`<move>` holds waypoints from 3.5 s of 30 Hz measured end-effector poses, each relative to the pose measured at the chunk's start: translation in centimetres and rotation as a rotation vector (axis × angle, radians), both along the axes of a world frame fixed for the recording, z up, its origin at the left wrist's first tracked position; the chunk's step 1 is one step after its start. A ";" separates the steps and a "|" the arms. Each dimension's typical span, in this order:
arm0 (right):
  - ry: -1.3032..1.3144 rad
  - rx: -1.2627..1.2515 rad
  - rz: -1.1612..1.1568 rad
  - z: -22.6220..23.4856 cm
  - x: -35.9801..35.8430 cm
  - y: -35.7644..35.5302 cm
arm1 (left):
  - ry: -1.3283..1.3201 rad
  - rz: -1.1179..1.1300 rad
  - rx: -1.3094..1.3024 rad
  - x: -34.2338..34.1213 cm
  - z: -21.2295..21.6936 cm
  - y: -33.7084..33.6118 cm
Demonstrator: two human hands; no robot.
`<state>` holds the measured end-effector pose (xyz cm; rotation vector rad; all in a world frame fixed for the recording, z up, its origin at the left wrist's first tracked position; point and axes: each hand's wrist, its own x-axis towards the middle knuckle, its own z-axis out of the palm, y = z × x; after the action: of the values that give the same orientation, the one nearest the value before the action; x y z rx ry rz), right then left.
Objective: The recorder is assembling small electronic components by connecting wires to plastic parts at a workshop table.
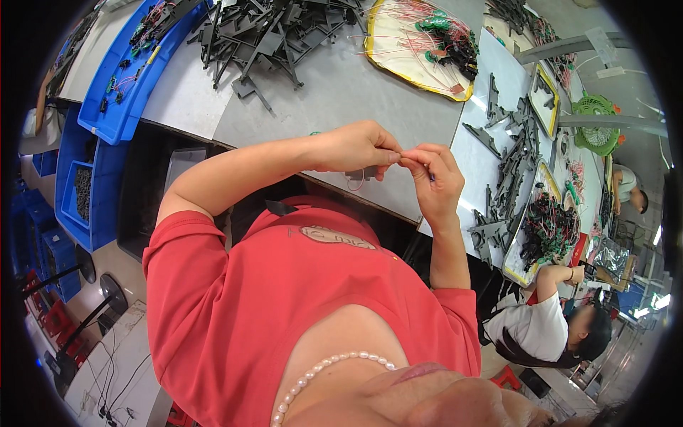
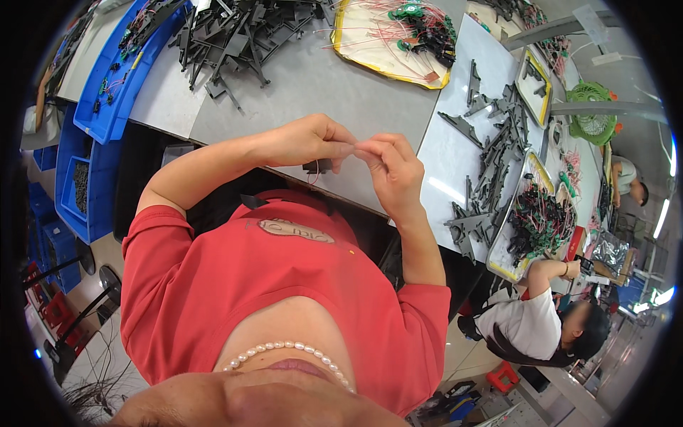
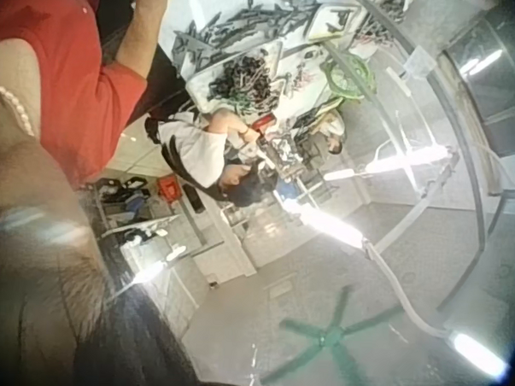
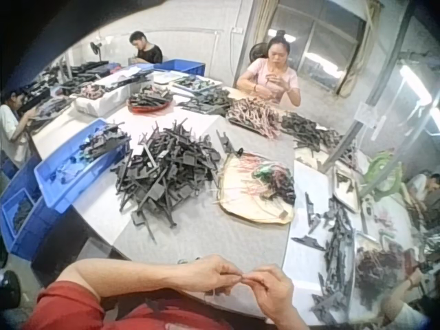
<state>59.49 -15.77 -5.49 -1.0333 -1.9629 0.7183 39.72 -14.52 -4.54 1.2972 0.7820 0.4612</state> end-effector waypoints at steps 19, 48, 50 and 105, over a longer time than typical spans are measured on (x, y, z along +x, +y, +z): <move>0.285 -0.411 0.000 -0.5 0.7 -0.3 | 0.081 0.163 0.125 0.5 0.0 -0.6; 0.587 -0.698 -0.043 -0.7 -1.1 -0.9 | 0.076 0.270 0.187 0.8 0.0 -1.3; 0.431 -0.624 -0.011 -0.1 -0.2 -1.3 | 0.052 0.290 0.198 0.6 -0.3 -1.2; 0.774 -0.908 0.067 1.0 0.1 0.0 | -0.046 0.339 0.170 1.5 0.7 -1.2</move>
<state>59.59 -15.79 -4.46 -0.9446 -0.9703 1.8152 41.25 -15.71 -3.84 1.3089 0.9446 0.8411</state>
